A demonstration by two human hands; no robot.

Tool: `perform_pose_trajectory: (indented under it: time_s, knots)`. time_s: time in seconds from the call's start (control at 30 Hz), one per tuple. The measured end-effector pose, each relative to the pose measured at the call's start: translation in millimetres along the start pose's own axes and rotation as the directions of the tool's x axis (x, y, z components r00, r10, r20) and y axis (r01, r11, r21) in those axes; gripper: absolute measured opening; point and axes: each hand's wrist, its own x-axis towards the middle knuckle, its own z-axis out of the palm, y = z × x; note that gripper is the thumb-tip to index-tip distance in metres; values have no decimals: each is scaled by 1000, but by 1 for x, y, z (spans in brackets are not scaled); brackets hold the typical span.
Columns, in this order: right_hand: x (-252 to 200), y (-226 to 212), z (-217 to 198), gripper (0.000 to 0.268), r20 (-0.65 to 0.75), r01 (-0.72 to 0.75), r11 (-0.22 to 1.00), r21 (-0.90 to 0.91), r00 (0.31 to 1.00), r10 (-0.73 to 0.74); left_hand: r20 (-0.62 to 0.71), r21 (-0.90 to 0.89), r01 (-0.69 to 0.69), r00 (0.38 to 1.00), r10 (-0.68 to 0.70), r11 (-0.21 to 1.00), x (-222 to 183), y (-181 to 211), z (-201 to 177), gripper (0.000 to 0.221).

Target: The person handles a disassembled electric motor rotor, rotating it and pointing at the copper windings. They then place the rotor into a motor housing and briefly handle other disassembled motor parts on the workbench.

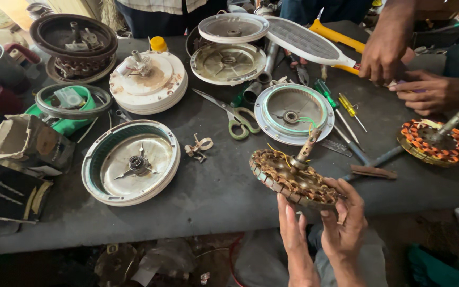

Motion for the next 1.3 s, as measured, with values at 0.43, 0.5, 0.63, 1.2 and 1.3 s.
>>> perform_pose_trajectory:
  time_s: [0.43,0.5,0.63,1.2,1.3]
  knots:
    - [2,-6,1,61,18,-9,1000,1,1000,9,214,102,-316,933,289,943,-38,36,9,90]
    - [3,-6,2,61,13,-1,1000,-17,1000,2,268,105,-403,892,364,909,-43,35,8,93]
    - [3,-6,2,60,10,-12,999,-32,1000,12,337,103,-503,830,445,858,-45,34,6,98]
    - [3,-10,7,61,15,34,999,-31,999,-34,428,93,-625,728,535,775,-50,49,-2,111]
    - [4,-11,8,60,17,39,997,-59,999,-38,423,89,-628,727,541,773,-50,52,-3,110]
